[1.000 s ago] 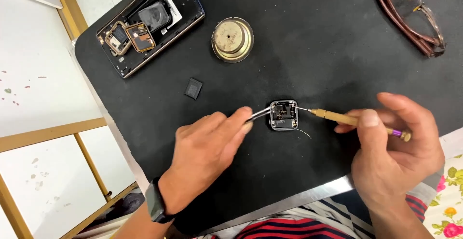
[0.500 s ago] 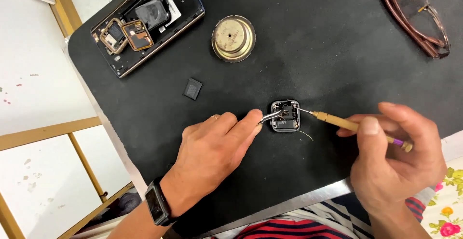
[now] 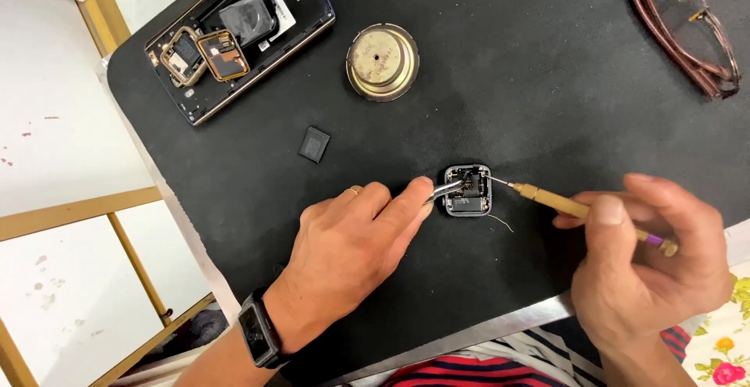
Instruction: Disassembling a smartwatch using a precision screwdriver and tweezers to remove internal components.
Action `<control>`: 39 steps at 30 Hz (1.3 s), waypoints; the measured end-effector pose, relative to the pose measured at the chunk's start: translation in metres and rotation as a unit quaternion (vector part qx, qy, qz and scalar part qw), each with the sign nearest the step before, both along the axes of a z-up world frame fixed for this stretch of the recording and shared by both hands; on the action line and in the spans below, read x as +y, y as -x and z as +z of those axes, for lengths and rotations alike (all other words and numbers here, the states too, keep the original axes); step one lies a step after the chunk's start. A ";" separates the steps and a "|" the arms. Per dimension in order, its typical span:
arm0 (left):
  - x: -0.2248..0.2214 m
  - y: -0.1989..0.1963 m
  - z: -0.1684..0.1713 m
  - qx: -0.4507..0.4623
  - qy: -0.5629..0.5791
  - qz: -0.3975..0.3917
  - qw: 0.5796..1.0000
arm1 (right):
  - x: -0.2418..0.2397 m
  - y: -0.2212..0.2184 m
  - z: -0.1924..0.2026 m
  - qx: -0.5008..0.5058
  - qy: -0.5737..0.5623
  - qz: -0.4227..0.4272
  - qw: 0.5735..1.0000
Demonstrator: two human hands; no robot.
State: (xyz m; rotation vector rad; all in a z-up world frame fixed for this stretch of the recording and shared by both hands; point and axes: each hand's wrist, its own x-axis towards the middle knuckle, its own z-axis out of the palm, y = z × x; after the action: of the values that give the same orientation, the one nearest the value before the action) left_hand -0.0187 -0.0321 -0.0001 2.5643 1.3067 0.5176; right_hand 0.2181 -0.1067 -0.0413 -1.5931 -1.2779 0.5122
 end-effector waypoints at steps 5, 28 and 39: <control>-0.002 -0.004 -0.001 -0.005 -0.005 0.000 1.000 | 0.004 -0.007 -0.006 0.161 0.020 -0.049 0.986; -0.024 0.001 0.015 -0.062 -0.090 0.023 0.994 | 0.019 -0.010 -0.001 0.312 -0.007 -0.067 0.948; -0.040 0.021 0.018 -0.085 -0.002 -0.009 0.996 | 0.017 -0.057 0.049 -0.163 0.001 0.060 0.985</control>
State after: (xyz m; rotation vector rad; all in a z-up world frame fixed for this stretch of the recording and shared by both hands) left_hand -0.0400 -0.0719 0.0177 2.4698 1.2247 0.7189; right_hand 0.2750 -0.0893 0.0074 -1.6550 -1.6259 0.3327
